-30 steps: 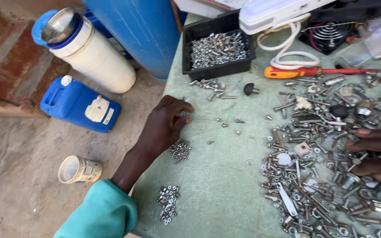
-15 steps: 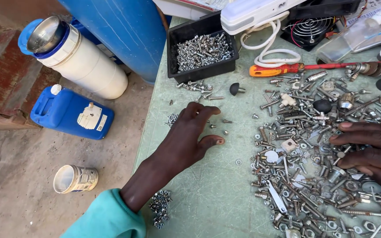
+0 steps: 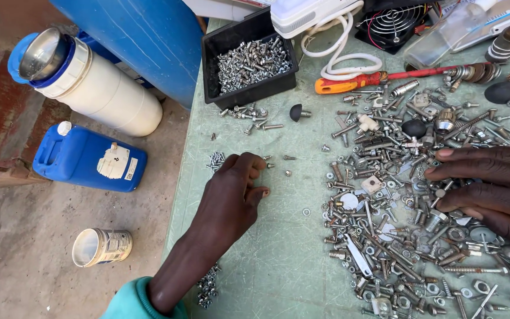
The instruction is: The person sorts a mixed pile of metal fasteners on a green table, separating screws, nuts, and washers into small piles by hand. They occasionally pick up and inspect individual items before placing them into the appropriate group.
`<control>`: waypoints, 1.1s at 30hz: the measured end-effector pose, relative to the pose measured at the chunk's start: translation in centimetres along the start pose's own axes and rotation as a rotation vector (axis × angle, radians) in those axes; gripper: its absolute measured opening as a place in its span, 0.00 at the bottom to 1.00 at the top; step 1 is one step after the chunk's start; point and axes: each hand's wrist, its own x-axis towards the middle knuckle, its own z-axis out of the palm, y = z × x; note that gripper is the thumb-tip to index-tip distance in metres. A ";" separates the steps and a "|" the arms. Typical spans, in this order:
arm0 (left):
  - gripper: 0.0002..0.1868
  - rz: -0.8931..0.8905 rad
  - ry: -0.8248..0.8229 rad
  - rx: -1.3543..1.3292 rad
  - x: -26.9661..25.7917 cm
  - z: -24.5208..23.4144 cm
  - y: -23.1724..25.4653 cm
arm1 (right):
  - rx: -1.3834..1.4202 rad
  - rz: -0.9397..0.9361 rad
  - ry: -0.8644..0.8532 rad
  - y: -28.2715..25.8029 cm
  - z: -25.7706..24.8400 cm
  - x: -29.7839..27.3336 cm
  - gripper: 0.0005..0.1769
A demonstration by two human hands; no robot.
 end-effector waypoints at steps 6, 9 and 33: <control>0.23 0.016 0.092 -0.148 0.8 0.6 1.9 | 0.032 0.015 0.018 0.1 0.4 -0.2 0.16; 0.24 -0.021 0.122 -0.135 0.4 -0.2 2.1 | 0.010 0.045 0.011 -1.0 -0.3 0.2 0.17; 0.37 -0.026 -0.086 -0.038 0.9 0.0 0.3 | 0.035 0.058 0.010 -1.1 -0.4 0.1 0.16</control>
